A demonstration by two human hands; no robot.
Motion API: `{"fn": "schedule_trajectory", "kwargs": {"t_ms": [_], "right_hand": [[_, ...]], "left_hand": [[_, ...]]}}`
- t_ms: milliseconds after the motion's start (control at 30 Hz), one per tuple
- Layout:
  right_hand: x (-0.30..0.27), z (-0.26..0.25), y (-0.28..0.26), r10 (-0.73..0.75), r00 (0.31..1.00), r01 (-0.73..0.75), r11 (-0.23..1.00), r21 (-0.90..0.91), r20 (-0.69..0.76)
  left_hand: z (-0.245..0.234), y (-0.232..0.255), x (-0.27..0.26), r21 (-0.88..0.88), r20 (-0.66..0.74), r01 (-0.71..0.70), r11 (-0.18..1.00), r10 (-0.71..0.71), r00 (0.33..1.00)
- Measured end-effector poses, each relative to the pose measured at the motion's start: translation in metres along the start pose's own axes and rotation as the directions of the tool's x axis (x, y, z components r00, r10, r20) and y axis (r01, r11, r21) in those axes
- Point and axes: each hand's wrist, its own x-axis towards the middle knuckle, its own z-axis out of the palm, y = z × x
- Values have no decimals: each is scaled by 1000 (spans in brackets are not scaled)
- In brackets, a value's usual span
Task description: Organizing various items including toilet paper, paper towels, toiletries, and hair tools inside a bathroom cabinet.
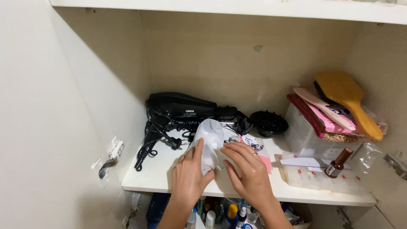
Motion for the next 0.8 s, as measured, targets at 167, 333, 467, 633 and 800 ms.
{"fn": "schedule_trajectory", "kwargs": {"t_ms": [167,333,467,633,800], "right_hand": [[1,-3,1,-18,998,14,998,62,66],[-1,-15,4,-29,997,22,996,85,73],[-4,-26,8,-49,998,46,994,95,30],[-8,-32,9,-23,1000,21,992,127,14],[-9,-29,8,-15,1000,14,992,123,8]], "left_hand": [[17,13,14,52,-34,74,996,-73,997],[26,12,23,131,-88,83,988,-72,994],[-17,28,13,27,-120,190,981,-185,975],[-32,9,2,-142,-343,185,972,-224,912],[-53,2,-14,-220,-554,65,973,-179,813]]}}
